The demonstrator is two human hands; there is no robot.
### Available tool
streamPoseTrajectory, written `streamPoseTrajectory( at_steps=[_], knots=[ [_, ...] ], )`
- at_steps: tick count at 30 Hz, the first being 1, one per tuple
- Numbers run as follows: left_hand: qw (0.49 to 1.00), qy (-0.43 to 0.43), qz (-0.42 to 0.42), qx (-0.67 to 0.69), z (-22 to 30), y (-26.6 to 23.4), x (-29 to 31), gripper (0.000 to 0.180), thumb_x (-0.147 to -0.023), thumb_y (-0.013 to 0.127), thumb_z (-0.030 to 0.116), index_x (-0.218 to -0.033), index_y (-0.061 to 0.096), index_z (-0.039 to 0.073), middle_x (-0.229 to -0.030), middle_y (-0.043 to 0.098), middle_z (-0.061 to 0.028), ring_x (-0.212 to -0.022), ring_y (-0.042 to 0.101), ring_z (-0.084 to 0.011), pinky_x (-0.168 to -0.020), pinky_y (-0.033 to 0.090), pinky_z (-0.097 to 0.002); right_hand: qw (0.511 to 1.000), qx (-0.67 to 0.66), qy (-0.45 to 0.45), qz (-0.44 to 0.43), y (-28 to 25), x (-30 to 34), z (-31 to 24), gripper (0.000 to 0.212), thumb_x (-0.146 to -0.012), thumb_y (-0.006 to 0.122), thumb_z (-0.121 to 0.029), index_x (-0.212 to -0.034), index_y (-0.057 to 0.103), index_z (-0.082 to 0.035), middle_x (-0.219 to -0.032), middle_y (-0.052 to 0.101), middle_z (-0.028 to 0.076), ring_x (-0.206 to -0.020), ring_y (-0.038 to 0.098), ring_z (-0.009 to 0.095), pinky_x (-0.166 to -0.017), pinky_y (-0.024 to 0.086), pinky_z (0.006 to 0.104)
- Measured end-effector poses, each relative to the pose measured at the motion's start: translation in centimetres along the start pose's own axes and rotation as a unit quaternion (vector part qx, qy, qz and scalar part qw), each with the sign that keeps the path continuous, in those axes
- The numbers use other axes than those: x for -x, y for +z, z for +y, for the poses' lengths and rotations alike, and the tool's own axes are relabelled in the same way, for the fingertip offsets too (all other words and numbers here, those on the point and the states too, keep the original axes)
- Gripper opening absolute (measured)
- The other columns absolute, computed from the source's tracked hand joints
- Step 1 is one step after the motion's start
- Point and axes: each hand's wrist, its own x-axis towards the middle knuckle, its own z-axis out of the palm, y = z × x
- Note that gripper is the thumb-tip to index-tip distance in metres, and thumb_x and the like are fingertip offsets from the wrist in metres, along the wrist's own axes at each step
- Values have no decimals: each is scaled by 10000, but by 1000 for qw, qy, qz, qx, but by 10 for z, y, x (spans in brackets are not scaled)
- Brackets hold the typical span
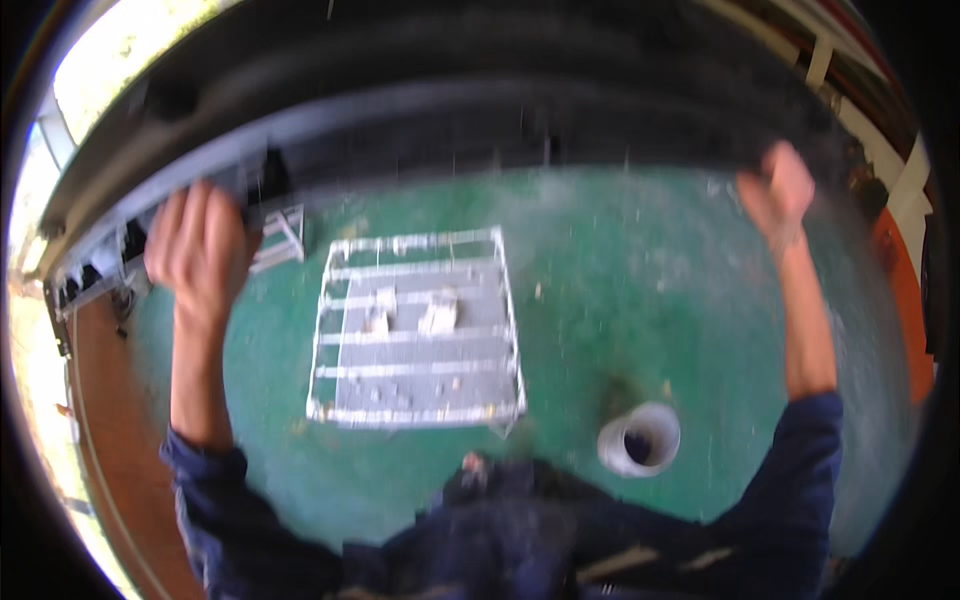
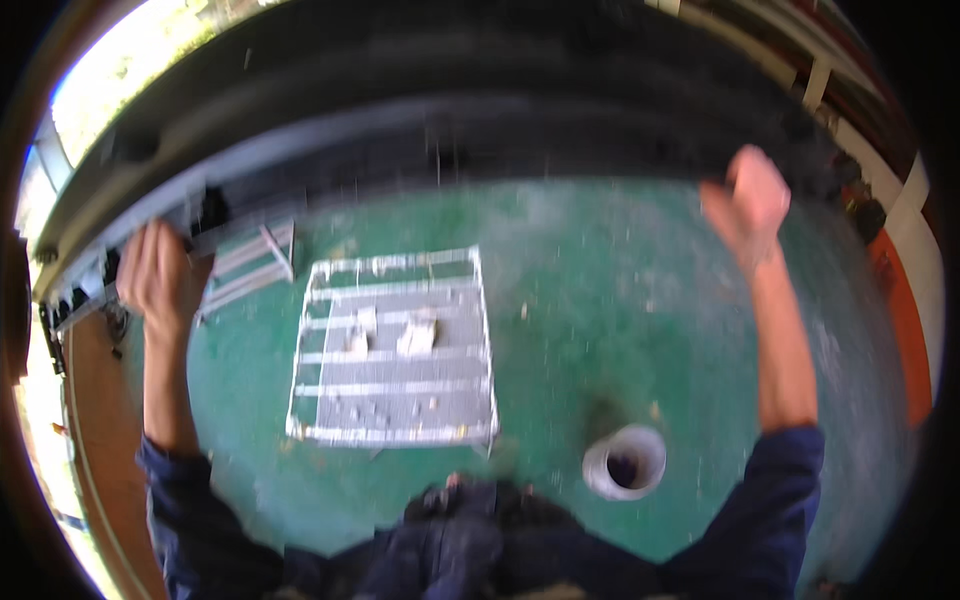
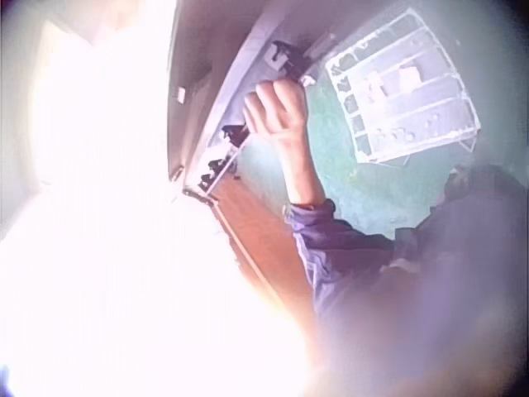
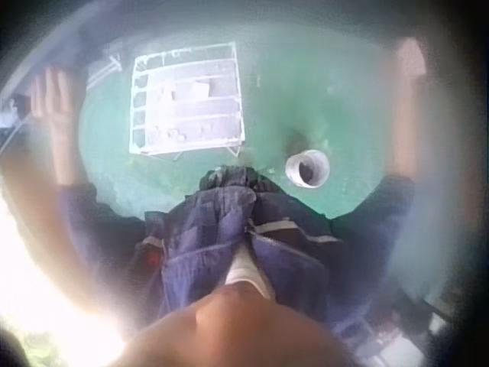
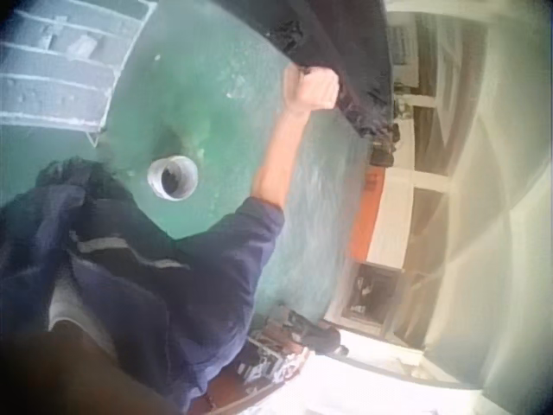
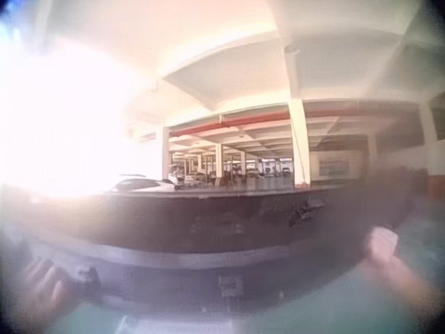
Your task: The person sands a black car bumper using a sanding block and a sponge, then wipes it with a purple cloth. The person repeatedly dips the sponge into a bucket of water and continues sanding and wiping the bumper surface.
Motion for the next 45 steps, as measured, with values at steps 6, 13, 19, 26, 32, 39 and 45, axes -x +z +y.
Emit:
streamPoseTrajectory(
  at_steps=[6, 13, 19, 26, 32, 39, 45],
  knots=[
    [999, 26, 15, -23, 17, -40, -17, 302, -493, 729, 37, -705, 515, 41, -691, 529, -102, -594, 540, -268, -543, 455, -347, 1000, -6, 14, 14, -39, 4, 6, 320, -551, 724, 45, -707, 462, -49, -655, 439, 121, -557, 494, 314, -514, 417, 365],
    [899, -156, -346, 218, -4, -13, -6, 485, -587, 918, 246, -817, 547, 33, -737, 602, -147, -707, 624, -353, -641, 477, -413, 903, -199, 98, -368, -16, -56, -5, 466, -566, 882, -165, -835, 549, 19, -755, 556, 213, -713, 585, 402, -669, 493, 413],
    [537, -192, -657, 493, 7, 54, 133, 672, -794, 786, 621, -797, 660, -39, -709, 598, -84, -670, 579, -206, -631, 439, -379, 569, -410, 177, -690, 57, 54, -79, 567, -830, 756, -535, -842, 649, 21, -728, 637, 126, -739, 631, 228, -704, 493, 395],
    [293, -345, -776, 440, 92, 113, 293, 1010, -874, 433, 885, -1176, 690, -43, -1211, 666, -170, -1128, 578, -243, -1050, 397, -380, 259, -474, 329, -775, 112, 225, -214, 799, -978, 436, -735, -1117, 770, -22, -1062, 731, 119, -979, 667, 219, -925, 496, 395],
    [208, -347, -811, 422, 146, 153, 453, 870, -872, 585, 797, -1249, 702, 22, -1195, 683, -83, -1128, 580, -211, -1056, 386, -367, 151, -426, 295, -842, 126, 332, -302, 775, -940, 457, -738, -1415, 611, -145, -1508, 520, 107, -1384, 471, 288, -1161, 342, 472],
    [197, -266, -874, 356, 179, 183, 511, 883, -896, 530, 786, -1231, 707, -12, -1119, 724, -196, -1056, 667, -341, -948, 480, -406, 222, -355, 311, -853, 142, 383, -342, 656, -933, 461, -697, -1326, 687, -223, -1468, 581, 110, -1372, 517, 332, -1123, 391, 543],
    [488, -143, -773, 379, 178, 127, 496, 469, -1028, 473, 501, -1103, 723, 112, -1039, 709, -249, -1002, 683, -438, -835, 520, -529, 374, -298, 315, -820, 124, 322, -327, 750, -1010, 367, -646, -903, 731, 1, -1041, 738, 191, -1031, 685, 400, -920, 500, 501]
  ],
)
